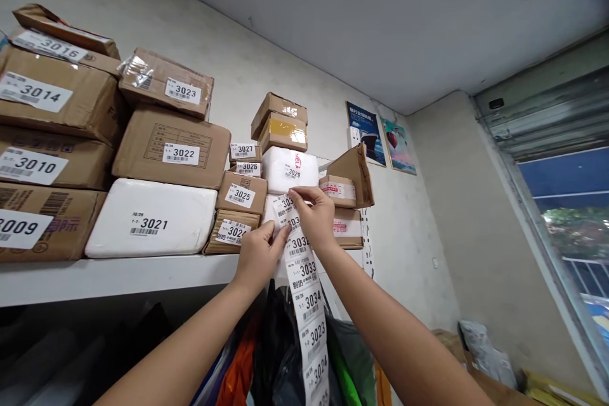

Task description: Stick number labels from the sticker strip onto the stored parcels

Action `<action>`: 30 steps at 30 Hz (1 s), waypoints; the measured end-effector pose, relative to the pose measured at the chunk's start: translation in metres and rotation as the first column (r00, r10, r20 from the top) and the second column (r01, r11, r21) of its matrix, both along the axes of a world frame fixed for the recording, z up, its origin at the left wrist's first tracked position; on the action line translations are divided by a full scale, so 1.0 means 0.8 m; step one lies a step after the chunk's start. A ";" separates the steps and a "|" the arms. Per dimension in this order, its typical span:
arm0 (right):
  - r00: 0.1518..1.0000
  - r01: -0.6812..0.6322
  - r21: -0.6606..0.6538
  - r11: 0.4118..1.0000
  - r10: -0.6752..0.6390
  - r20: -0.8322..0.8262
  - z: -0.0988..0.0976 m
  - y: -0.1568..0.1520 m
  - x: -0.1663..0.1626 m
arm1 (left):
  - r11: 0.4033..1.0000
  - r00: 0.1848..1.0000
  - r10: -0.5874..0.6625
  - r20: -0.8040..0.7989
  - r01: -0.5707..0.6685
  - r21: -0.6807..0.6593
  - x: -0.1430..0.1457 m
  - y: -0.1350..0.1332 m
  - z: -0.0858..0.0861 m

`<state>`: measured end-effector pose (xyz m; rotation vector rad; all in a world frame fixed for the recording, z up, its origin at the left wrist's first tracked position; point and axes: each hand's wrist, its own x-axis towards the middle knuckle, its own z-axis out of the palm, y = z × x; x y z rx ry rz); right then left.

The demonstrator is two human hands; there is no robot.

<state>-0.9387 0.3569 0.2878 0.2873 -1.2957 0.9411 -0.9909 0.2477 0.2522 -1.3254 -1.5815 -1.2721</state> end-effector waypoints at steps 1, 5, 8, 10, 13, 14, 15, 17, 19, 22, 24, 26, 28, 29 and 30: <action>1.000 0.026 0.023 0.999 -0.026 -0.018 0.005 0.001 -0.004 | 1.000 0.997 0.017 -0.071 -0.016 0.008 -0.005 -0.001 -0.001; 0.986 0.093 -0.017 0.996 -0.094 -0.134 0.060 0.016 -0.016 | 0.994 0.910 0.100 -0.402 -0.077 0.074 -0.023 -0.001 -0.007; 0.978 0.061 -0.094 0.994 -0.078 -0.193 0.130 0.040 -0.023 | 0.990 0.812 0.138 -0.566 -0.090 0.112 -0.029 -0.001 -0.015; 0.982 0.118 -0.084 0.989 -0.129 -0.140 0.171 0.058 -0.031 | 0.988 0.795 0.142 -0.589 -0.074 0.138 -0.030 -0.002 -0.019; 0.963 0.269 -0.048 0.962 -0.269 -0.001 0.203 0.079 -0.046 | 0.988 0.786 0.130 -0.604 -0.053 0.144 -0.030 -0.002 -0.022; 0.951 0.310 -0.028 0.950 -0.309 0.033 0.207 0.084 -0.050 | 0.987 0.783 0.133 -0.608 -0.049 0.152 -0.029 -0.002 -0.022; 0.938 0.345 -0.019 0.938 -0.344 0.054 0.208 0.087 -0.054 | 0.985 0.781 0.139 -0.609 -0.047 0.165 -0.029 -0.002 -0.022; 0.902 0.431 -0.052 0.901 -0.428 0.062 0.207 0.090 -0.059 | 0.983 0.777 0.143 -0.613 -0.042 0.177 -0.029 -0.001 -0.022; 0.843 0.538 -0.071 0.840 -0.535 0.055 0.203 0.089 -0.058 | 0.984 0.781 0.134 -0.610 -0.030 0.178 -0.028 -0.001 -0.022; 0.818 0.571 0.050 0.820 -0.573 0.056 0.181 0.079 -0.042 | 0.982 0.796 0.130 -0.592 -0.024 0.185 -0.029 -0.002 -0.021; 0.921 0.363 0.153 0.919 -0.379 0.093 0.146 0.067 -0.021 | 0.984 0.805 0.119 -0.581 -0.017 0.177 -0.029 -0.003 -0.021; 0.957 -0.048 0.268 0.962 -0.032 0.289 0.097 0.056 0.002 | 0.988 0.817 0.094 -0.569 -0.007 0.153 -0.029 -0.004 -0.021; 0.830 -0.343 0.322 0.882 0.125 0.543 0.046 0.047 0.022 | 0.991 0.825 0.077 -0.559 0.000 0.135 -0.029 -0.005 -0.021; 0.827 -0.367 0.297 0.882 0.162 0.538 0.023 0.044 0.029 | 0.991 0.829 0.077 -0.554 -0.003 0.133 -0.028 -0.006 -0.020; 0.838 -0.373 0.258 0.891 0.204 0.506 0.004 0.041 0.034 | 0.991 0.832 0.079 -0.550 -0.005 0.134 -0.028 -0.006 -0.020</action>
